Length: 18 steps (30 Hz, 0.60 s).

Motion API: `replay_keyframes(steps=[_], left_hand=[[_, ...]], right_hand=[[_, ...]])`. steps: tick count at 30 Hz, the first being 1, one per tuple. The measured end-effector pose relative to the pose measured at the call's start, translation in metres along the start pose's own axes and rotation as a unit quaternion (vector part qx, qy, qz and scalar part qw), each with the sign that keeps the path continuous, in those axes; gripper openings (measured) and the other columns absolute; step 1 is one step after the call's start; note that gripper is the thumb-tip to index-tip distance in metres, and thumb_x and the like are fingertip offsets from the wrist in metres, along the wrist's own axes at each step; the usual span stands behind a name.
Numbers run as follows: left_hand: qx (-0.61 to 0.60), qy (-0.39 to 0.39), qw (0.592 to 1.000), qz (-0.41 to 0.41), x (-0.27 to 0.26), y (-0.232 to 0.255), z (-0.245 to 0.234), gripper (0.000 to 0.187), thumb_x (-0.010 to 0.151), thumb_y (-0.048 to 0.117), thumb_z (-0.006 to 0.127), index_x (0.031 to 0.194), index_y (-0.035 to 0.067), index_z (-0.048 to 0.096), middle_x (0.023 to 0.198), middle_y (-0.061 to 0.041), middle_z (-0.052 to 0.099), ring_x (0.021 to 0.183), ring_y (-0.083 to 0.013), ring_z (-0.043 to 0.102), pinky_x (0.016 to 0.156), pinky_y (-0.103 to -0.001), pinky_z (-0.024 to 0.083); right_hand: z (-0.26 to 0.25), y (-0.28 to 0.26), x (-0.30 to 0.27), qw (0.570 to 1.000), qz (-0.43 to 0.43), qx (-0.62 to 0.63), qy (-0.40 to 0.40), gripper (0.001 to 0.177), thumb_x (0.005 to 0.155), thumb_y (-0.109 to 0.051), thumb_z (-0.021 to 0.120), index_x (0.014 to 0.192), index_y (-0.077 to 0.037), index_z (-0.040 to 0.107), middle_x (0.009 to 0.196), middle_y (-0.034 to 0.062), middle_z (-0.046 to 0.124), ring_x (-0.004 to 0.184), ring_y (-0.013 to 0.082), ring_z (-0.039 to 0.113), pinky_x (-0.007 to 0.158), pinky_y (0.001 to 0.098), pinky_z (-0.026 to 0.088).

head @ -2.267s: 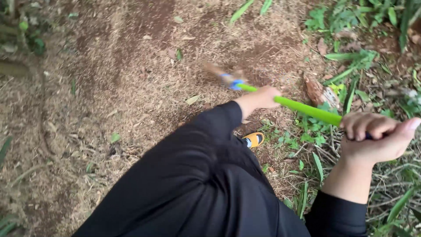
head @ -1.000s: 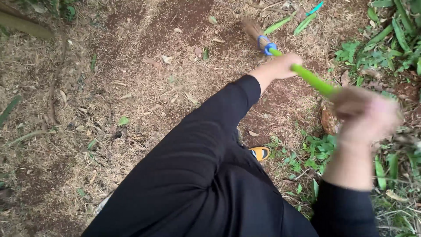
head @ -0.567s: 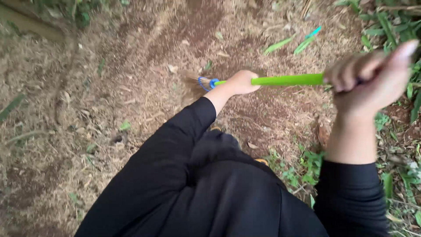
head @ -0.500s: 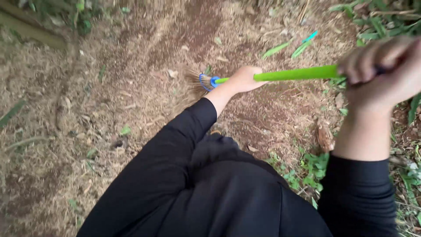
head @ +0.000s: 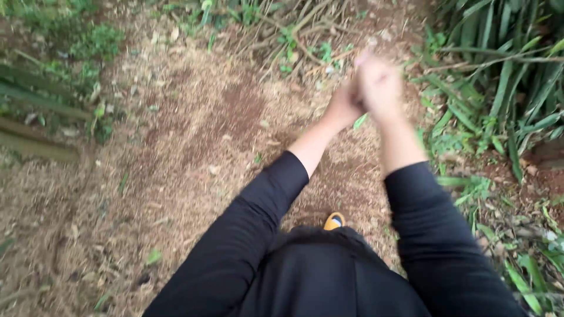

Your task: Sweeping dry leaves and dirt from the ground in an outdoor garden area using a broom.

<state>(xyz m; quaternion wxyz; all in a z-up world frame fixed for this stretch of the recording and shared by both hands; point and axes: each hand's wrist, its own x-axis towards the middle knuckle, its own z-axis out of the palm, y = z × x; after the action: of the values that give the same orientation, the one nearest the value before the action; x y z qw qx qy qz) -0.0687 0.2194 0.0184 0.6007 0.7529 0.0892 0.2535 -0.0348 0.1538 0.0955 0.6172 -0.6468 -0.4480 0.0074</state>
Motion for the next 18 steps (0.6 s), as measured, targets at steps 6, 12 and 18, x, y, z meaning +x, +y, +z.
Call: replay_keyframes(steps=[6, 12, 18], left_hand=[[-0.048, 0.08, 0.996, -0.007, 0.049, -0.14, 0.048, 0.017, 0.065, 0.001, 0.054, 0.08, -0.005, 0.059, 0.074, -0.019, 0.058, 0.082, -0.035, 0.055, 0.074, -0.038, 0.04], [0.114, 0.039, 0.992, -0.019, 0.058, -0.094, 0.051, 0.016, 0.06, 0.008, 0.058, 0.074, -0.001, 0.059, 0.072, -0.019, 0.059, 0.082, -0.0355, 0.056, 0.075, -0.042, 0.04], [0.072, 0.087, 0.989, -0.095, 0.083, -0.114, 0.075, 0.012, 0.058, 0.009, 0.063, 0.07, 0.006, 0.064, 0.066, -0.011, 0.062, 0.076, -0.0259, 0.061, 0.067, -0.033, 0.045]], right_hand=[[-0.02, 0.077, 0.01, 0.998, 0.063, 0.02, 0.008, 0.041, 0.085, -0.015, 0.053, 0.046, -0.012, 0.044, 0.041, -0.0011, 0.041, 0.043, 0.007, 0.038, 0.045, 0.0222, 0.031], [-0.043, 0.101, 0.022, 0.983, 0.115, 0.141, -0.034, 0.046, 0.087, -0.017, 0.047, 0.042, -0.009, 0.042, 0.035, 0.0014, 0.039, 0.036, 0.0093, 0.039, 0.044, 0.0203, 0.034], [-0.065, 0.129, 0.044, 0.964, 0.137, 0.221, -0.06, 0.051, 0.09, -0.014, 0.043, 0.039, -0.009, 0.039, 0.031, 0.0008, 0.033, 0.029, 0.01, 0.036, 0.036, 0.017, 0.031]])
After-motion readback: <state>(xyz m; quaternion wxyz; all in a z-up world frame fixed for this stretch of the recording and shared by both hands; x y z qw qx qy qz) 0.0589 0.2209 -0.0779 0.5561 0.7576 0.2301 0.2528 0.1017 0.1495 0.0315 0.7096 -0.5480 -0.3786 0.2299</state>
